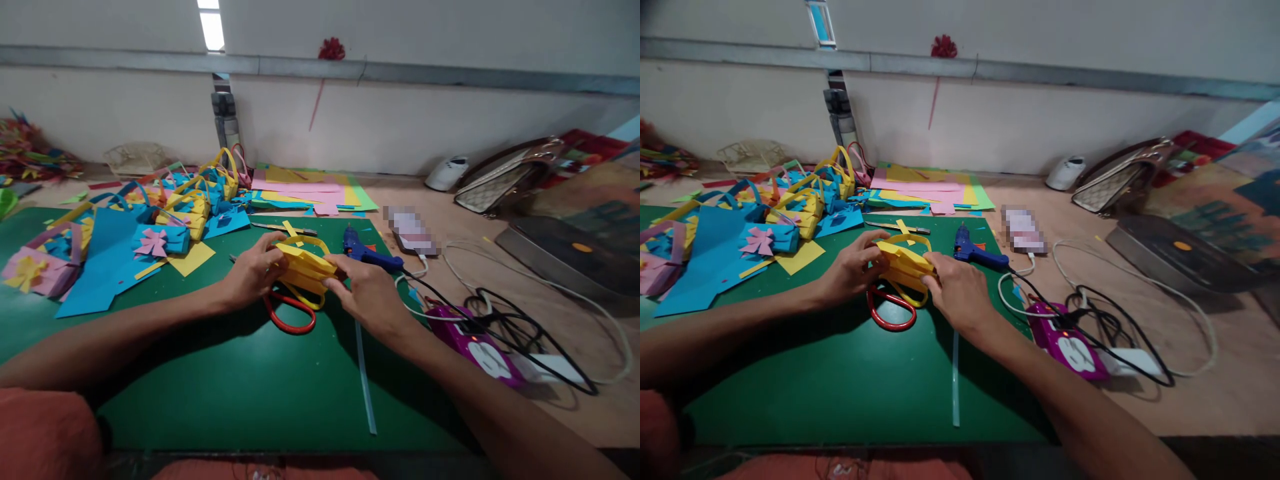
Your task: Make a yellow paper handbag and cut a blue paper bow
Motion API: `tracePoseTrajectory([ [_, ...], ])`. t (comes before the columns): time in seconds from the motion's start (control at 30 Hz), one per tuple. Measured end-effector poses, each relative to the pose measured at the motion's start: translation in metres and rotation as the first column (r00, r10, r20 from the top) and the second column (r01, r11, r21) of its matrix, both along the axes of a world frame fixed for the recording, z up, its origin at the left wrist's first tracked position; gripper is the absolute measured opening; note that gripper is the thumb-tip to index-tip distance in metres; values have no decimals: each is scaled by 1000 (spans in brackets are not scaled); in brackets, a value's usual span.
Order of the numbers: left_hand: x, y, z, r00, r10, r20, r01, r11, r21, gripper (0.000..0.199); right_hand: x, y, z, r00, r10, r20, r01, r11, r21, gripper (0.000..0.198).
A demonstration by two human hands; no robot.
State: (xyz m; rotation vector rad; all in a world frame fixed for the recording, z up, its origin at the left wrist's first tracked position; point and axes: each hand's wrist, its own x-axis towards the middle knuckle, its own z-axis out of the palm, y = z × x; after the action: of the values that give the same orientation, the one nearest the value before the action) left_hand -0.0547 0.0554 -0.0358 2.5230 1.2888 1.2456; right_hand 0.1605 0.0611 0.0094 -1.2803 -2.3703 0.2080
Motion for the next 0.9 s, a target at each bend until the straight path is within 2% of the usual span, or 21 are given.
tracePoseTrajectory([
  [0.13, -1, 1, -3, 1000, 18, 11, -18, 1000, -20, 11, 6, -1, 12, 1000, 6, 26, -7, 999, 46, 29],
  [0.27, -1, 1, -9, 1000, 5, -29, -5, 1000, 2, 10, 6, 4, 23, 995, 9, -97, 9, 982, 190, 32],
  [0.37, 0, -1, -11, 996, 25, -82, -20, 998, 57, 10, -2, 7, 22, 992, 35, -121, -17, 990, 142, 24],
  [0.5, 1, -3, -10, 996, 30, -88, -23, 997, 74, 10, -12, 3, 15, 998, 32, -53, -28, 997, 77, 11],
  [0.63, 2, -2, -10, 999, 7, -44, -5, 998, 64, 12, -13, -2, 12, 999, 24, 22, -26, 994, 104, 4],
  [0.8, 6, -2, -10, 1000, -20, 13, 19, 995, 99, 16, -12, -3, 10, 989, 8, 144, -34, 984, 176, 17],
  [0.9, 7, -2, -9, 998, -47, 31, 42, 992, 120, 17, -12, -2, 8, 985, 1, 175, -37, 979, 202, 17],
])
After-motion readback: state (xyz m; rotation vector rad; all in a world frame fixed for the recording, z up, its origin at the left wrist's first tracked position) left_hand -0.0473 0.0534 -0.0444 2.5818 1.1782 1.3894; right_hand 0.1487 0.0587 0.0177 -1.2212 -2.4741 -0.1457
